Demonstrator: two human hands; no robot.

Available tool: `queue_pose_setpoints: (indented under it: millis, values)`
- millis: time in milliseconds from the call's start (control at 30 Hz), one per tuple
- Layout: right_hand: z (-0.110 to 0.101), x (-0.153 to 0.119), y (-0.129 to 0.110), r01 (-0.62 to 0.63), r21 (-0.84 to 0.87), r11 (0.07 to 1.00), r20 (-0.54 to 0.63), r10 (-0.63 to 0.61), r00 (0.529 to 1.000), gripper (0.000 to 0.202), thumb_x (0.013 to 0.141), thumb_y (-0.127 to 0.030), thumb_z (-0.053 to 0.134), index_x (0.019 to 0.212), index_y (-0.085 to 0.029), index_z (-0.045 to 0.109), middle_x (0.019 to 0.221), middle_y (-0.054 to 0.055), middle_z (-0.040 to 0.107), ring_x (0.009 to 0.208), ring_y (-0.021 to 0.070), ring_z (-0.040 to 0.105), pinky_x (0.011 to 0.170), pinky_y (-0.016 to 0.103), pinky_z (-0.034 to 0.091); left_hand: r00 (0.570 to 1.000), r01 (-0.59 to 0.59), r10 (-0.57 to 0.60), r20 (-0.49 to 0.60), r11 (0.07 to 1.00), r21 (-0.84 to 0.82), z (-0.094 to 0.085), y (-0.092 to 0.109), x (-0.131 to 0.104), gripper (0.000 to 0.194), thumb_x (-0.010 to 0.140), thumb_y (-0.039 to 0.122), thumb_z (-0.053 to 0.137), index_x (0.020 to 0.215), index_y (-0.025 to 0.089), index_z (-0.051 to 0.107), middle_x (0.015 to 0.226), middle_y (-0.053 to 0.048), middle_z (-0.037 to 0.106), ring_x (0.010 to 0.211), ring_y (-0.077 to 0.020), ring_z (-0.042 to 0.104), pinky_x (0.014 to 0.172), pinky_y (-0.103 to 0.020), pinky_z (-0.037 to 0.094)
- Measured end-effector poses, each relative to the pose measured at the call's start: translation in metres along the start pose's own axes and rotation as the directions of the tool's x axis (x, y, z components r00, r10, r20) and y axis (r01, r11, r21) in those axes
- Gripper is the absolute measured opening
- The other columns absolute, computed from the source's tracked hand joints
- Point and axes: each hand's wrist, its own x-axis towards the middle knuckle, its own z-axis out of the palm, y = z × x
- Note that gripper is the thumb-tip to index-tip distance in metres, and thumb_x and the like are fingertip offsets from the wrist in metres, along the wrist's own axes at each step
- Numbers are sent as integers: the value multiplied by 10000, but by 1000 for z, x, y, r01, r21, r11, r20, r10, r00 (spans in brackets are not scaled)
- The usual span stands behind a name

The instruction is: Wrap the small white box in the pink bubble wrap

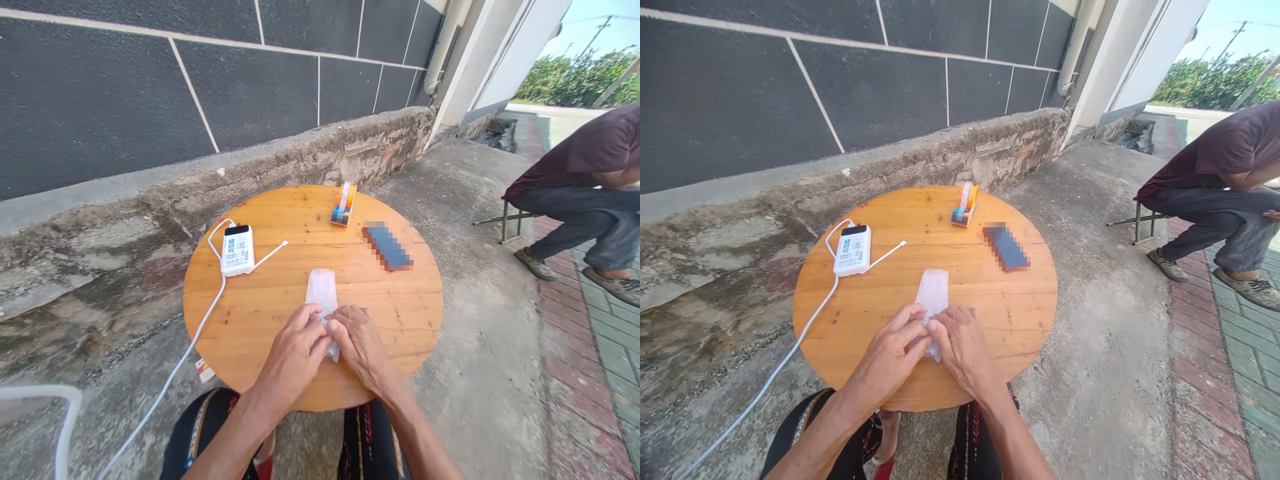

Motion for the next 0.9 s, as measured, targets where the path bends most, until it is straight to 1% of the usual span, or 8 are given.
queue_pose_setpoints:
  millis: [67, 233, 333, 400, 467, 600, 767, 900]
  values:
    - [1, 0, 0, -10, -15, 1000, -12, 10, 1000, 397, 1021, -322, 296, 852, -208, 637, 891, 29, 629, 860, 167, 533, 823, 322, 343, 1000, -2, 2, 4, 1000, 2, -1, 0, 1, 157, 905, 179, 497, 843, 212, 637, 1160, -44, 585, 1062, -176, 566, 907, -300, 468]
    - [5, -1, 1, -28, -53, 998, -38, 26, 999, 395, 1012, -352, 312, 869, -213, 653, 875, 41, 622, 852, 178, 539, 815, 329, 373, 999, -1, 1, 42, 1000, -11, -3, 0, 4, 159, 909, 179, 482, 846, 207, 625, 950, -28, 643, 939, -178, 577, 842, -317, 477]
    - [2, -6, 2, 26, -29, 999, -55, -27, 998, 306, 990, -375, 380, 1090, -207, 615, 979, 65, 655, 902, 203, 557, 855, 363, 393, 999, -1, 2, 37, 1000, -15, -3, 0, 4, 171, 888, 128, 477, 819, 200, 616, 921, -28, 647, 913, -178, 574, 823, -320, 471]
    - [-2, -12, 3, 63, -5, 998, -59, -63, 996, 341, 968, -395, 430, 1223, -199, 542, 1094, 92, 645, 980, 229, 555, 899, 399, 396, 999, 7, -5, 41, 1000, -28, -4, 0, 5, 176, 873, 110, 488, 767, 197, 597, 894, -22, 646, 898, -176, 573, 810, -313, 468]
    - [-5, -18, 6, 97, 2, 995, -28, -97, 995, 400, 941, -412, 484, 1281, -201, 495, 1187, 110, 613, 1064, 253, 537, 939, 432, 388, 999, 21, -19, 43, 999, -45, -4, 1, 5, 178, 870, 121, 505, 725, 196, 576, 866, -15, 643, 887, -171, 571, 800, -304, 464]
    - [-4, -22, 12, 149, -44, 988, 24, -148, 989, 466, 884, -402, 587, 1285, -186, 488, 1227, 125, 592, 1095, 273, 534, 936, 454, 401, 998, 61, -60, 36, 997, -43, -3, 2, 6, 181, 873, 131, 513, 708, 190, 558, 855, -13, 637, 881, -170, 563, 795, -299, 452]
    - [-3, -16, 10, 154, -102, 983, 46, -150, 988, 388, 890, -340, 592, 1236, -177, 526, 1182, 122, 619, 1050, 269, 546, 902, 449, 413, 995, 76, -73, 67, 997, -31, -3, 2, 7, 201, 878, 130, 495, 690, 187, 540, 818, -8, 620, 859, -165, 564, 772, -287, 443]
    - [-11, -12, 3, 162, -114, 980, 120, -149, 982, 334, 895, -319, 589, 1203, -194, 550, 1145, 96, 636, 1028, 267, 543, 889, 434, 410, 991, 105, -103, 80, 994, -19, -5, 4, 9, 201, 875, 139, 490, 688, 194, 538, 801, -5, 621, 841, -167, 578, 751, -282, 437]
